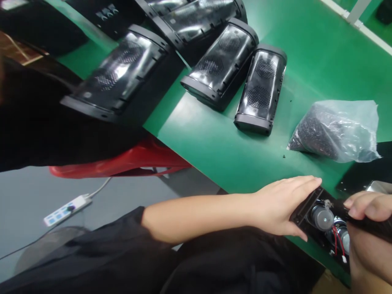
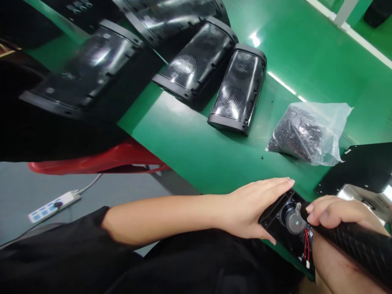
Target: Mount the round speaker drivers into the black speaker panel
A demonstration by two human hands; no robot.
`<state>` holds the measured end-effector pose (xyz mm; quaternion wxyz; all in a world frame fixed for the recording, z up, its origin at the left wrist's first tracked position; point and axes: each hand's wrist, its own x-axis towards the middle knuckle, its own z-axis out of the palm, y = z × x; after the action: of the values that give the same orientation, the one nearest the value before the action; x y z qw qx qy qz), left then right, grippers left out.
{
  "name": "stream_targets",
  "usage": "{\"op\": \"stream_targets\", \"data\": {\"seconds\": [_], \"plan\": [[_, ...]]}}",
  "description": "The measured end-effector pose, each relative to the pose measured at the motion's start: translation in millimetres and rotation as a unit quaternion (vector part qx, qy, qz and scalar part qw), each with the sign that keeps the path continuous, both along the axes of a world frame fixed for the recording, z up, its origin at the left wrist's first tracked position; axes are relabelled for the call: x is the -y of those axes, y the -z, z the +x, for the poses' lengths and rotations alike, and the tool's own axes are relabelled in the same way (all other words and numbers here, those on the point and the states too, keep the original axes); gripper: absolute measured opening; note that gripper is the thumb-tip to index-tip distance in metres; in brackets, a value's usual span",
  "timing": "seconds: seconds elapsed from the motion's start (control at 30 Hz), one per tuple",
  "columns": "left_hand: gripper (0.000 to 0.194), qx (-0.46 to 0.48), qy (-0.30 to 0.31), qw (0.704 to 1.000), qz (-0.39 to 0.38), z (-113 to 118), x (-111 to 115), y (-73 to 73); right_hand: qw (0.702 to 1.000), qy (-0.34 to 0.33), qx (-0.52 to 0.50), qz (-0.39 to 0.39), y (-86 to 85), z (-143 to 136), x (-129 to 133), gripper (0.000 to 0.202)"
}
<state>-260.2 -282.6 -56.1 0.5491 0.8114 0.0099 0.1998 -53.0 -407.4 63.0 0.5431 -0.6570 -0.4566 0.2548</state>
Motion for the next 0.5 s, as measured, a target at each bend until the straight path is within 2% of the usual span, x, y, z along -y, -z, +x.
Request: {"op": "stream_targets", "data": {"seconds": [0.07,0.13,0.2,0.27,0.43,0.5], "plan": [[0.118,0.004,-0.001,1.000,-0.004,1,0,0.0,1.000,-0.008,-0.007,-0.002,2.0,1,0,0.054],[0.117,0.011,0.000,1.000,-0.003,1,-1,-0.4,0.999,-0.043,-0.017,0.018,3.8,4,-2,0.049],[0.116,0.016,0.000,1.000,0.001,2,-1,-1.2,0.995,-0.084,-0.024,0.039,5.4,7,-3,0.049],[0.115,0.016,0.004,1.000,0.001,2,-2,-1.9,0.994,-0.092,-0.023,0.052,7.2,8,-4,0.053],[0.119,0.010,0.011,1.000,-0.009,2,-2,-1.2,1.000,0.021,0.009,-0.003,15.6,-1,-9,0.068],[0.122,0.006,0.017,1.000,-0.019,3,-2,-0.3,0.999,0.040,0.011,0.006,21.5,-5,-12,0.070]]}}
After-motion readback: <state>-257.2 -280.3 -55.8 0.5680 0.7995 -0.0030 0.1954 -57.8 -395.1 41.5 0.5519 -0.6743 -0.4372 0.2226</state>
